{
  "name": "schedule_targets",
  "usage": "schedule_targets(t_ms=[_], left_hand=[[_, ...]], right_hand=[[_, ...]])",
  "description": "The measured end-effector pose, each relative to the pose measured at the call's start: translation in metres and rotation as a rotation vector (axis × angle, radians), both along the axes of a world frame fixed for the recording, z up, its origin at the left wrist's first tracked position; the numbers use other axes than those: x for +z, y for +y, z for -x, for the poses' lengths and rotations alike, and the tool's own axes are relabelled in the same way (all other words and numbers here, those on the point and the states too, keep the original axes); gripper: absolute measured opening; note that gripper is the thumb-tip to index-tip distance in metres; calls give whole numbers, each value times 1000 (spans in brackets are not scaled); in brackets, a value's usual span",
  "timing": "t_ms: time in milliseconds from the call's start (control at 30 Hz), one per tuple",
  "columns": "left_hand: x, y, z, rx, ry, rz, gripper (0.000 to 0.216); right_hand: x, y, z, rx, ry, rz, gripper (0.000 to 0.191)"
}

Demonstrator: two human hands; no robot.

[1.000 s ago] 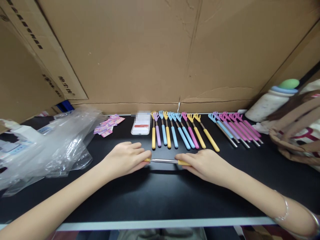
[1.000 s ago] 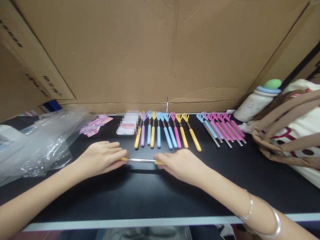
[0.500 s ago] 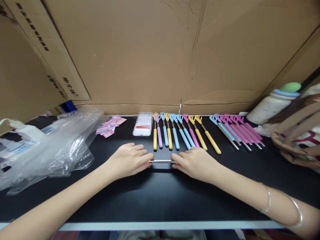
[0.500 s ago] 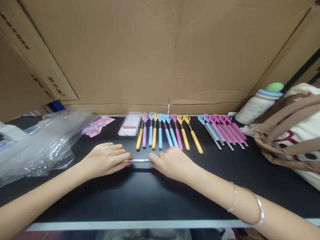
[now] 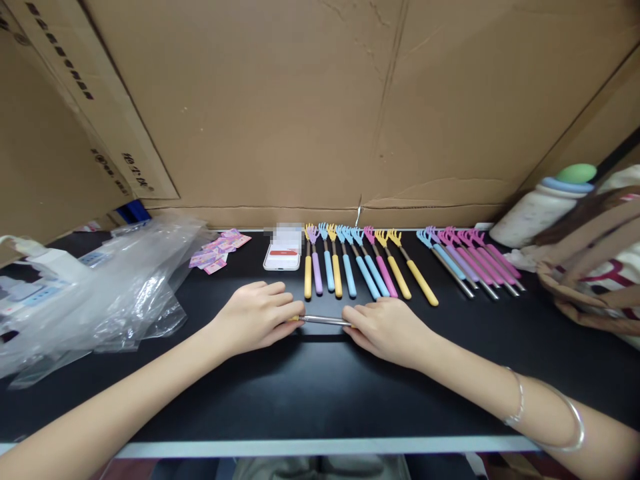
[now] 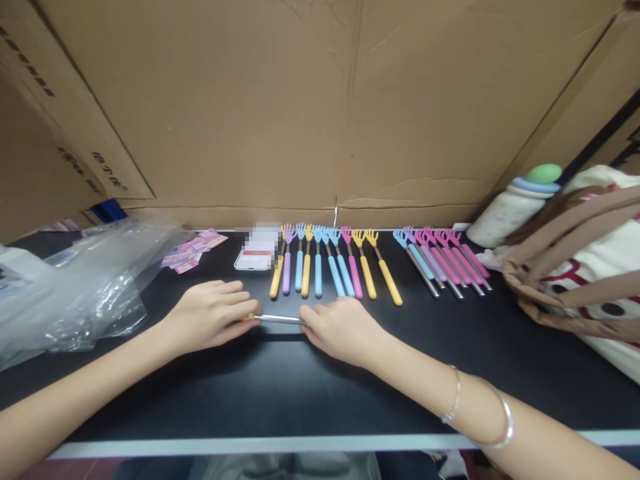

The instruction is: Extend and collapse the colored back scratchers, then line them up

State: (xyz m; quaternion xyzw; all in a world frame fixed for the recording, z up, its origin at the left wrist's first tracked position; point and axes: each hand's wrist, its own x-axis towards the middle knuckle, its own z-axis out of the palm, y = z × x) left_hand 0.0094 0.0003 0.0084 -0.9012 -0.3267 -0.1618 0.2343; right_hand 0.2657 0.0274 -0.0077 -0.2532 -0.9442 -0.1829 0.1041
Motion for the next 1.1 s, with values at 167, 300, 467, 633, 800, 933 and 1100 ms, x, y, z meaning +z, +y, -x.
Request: schedule_targets(t_ms=[167, 300, 467, 633, 800, 933, 1100], left_hand=[[1, 0, -1, 1, 27, -13, 25], [3, 1, -1, 3, 41, 19, 26], [9, 0, 1, 3, 42, 87, 26], [18, 1, 9, 24, 35, 129, 26], [27, 3, 16, 23, 53, 77, 29], [35, 5, 23, 32, 75, 21, 30], [44, 7, 31, 40, 82, -65, 31]], right_hand=[[0, 0, -2, -4, -2, -33, 21], [6, 1, -3, -11, -15, -17, 20], [16, 1, -5, -7, -52, 6, 20], [27, 4, -9, -2, -51, -36, 23], [37, 10, -18, 29, -42, -164, 27], [41, 17, -25, 53, -43, -294, 31], [46, 26, -32, 66, -42, -389, 32]])
